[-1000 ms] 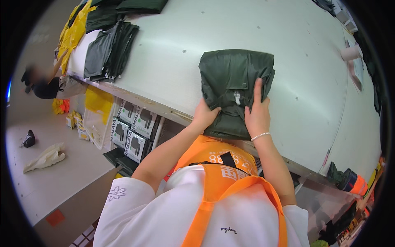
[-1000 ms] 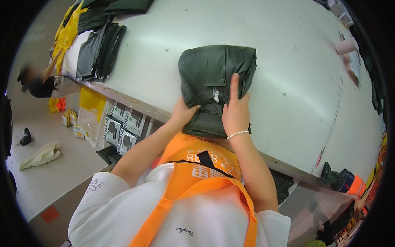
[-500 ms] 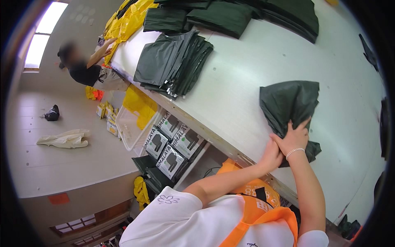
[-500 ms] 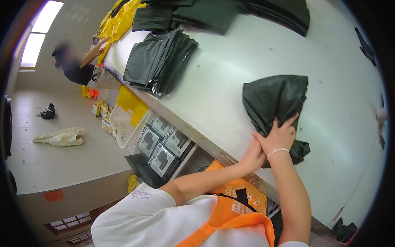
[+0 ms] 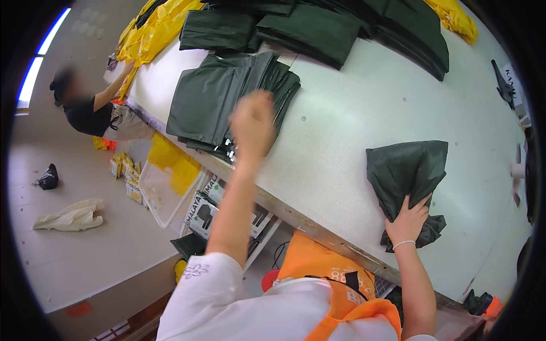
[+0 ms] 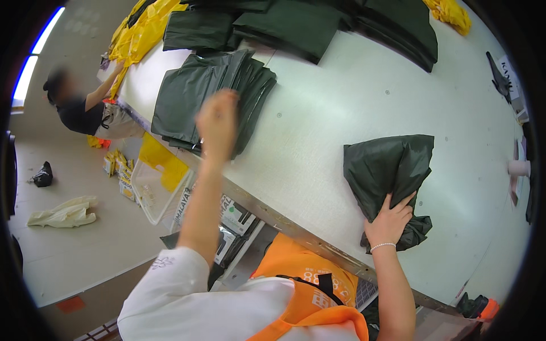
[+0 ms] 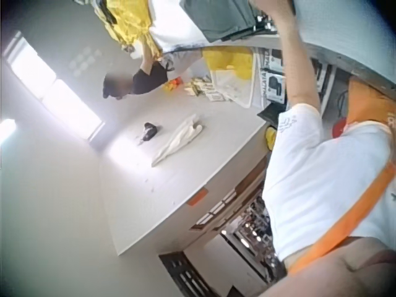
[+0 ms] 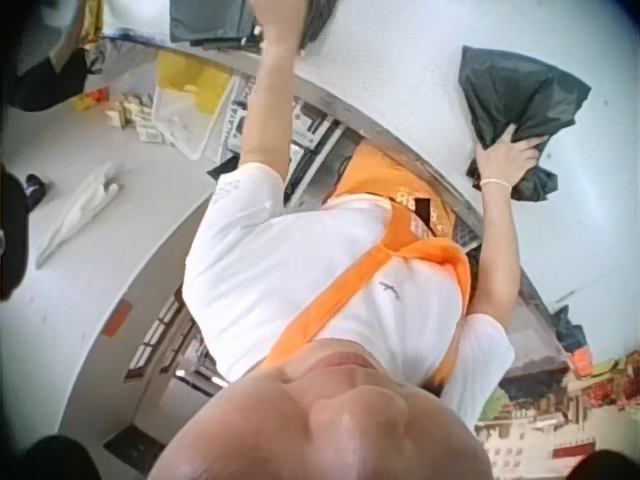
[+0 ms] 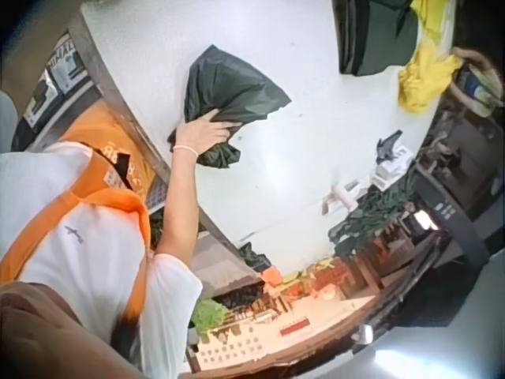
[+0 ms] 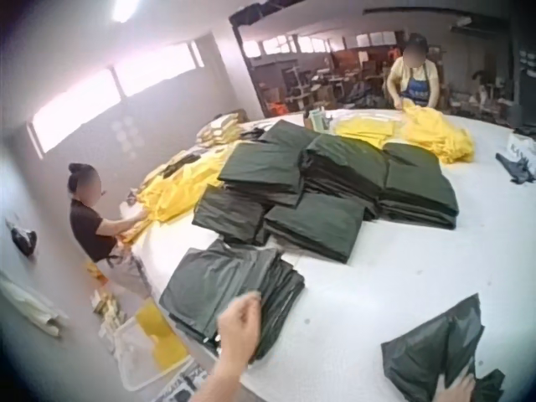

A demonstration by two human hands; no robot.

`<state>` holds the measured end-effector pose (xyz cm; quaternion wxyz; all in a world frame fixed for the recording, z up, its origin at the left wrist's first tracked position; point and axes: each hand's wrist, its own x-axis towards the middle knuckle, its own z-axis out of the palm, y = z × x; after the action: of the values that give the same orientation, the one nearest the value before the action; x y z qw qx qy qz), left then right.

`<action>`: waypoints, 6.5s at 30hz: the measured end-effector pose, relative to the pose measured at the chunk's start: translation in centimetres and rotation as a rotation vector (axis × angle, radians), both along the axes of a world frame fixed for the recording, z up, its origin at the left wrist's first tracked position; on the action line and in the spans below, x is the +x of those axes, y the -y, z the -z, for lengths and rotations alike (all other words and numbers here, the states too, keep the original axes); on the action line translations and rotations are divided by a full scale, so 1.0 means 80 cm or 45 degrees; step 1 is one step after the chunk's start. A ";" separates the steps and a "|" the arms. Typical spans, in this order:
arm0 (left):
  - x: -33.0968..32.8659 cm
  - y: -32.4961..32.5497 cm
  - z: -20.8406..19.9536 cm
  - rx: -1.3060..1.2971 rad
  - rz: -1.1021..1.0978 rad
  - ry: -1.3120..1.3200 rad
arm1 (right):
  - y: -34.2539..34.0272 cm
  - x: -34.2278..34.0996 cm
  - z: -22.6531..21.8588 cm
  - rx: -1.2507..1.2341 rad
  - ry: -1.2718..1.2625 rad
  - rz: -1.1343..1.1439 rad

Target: The person folds a green jacket on a white table. They smooth the fabric, fold the sleeves inward, fold the jacket in half, and then fold it again into a compact rectangle. The folded jacket is placed on a stack of similar jackets.

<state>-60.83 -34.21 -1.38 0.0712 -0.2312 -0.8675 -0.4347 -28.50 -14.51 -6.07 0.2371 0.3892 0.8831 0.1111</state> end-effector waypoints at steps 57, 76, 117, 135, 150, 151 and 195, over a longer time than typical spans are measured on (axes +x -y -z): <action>0.305 -0.224 0.055 -0.224 1.643 0.195 | -0.019 0.258 -0.070 -1.256 -0.639 -0.330; 0.327 -0.084 0.138 -0.470 0.597 0.893 | -0.023 0.208 -0.048 -0.973 -0.578 0.014; 0.351 -0.093 0.074 0.146 1.038 0.178 | -0.049 0.192 0.015 -0.611 -2.048 0.144; 0.461 -0.144 0.132 0.707 0.249 1.939 | -0.096 0.078 -0.055 -1.053 -0.970 0.544; 0.446 -0.152 0.091 0.779 0.360 2.103 | -0.036 0.077 -0.090 -0.756 -1.073 -0.196; 0.447 -0.151 0.094 0.821 0.379 2.114 | -0.033 0.074 -0.091 -0.753 -0.977 -0.256; 0.370 -0.228 -0.046 -0.708 1.546 -1.057 | -0.034 0.165 -0.029 -1.597 -1.750 0.787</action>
<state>-31.20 -15.94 2.33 0.0789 -0.8175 -0.5688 -0.0426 -15.32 -11.78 -3.76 -0.1464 0.3866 0.5870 -0.6961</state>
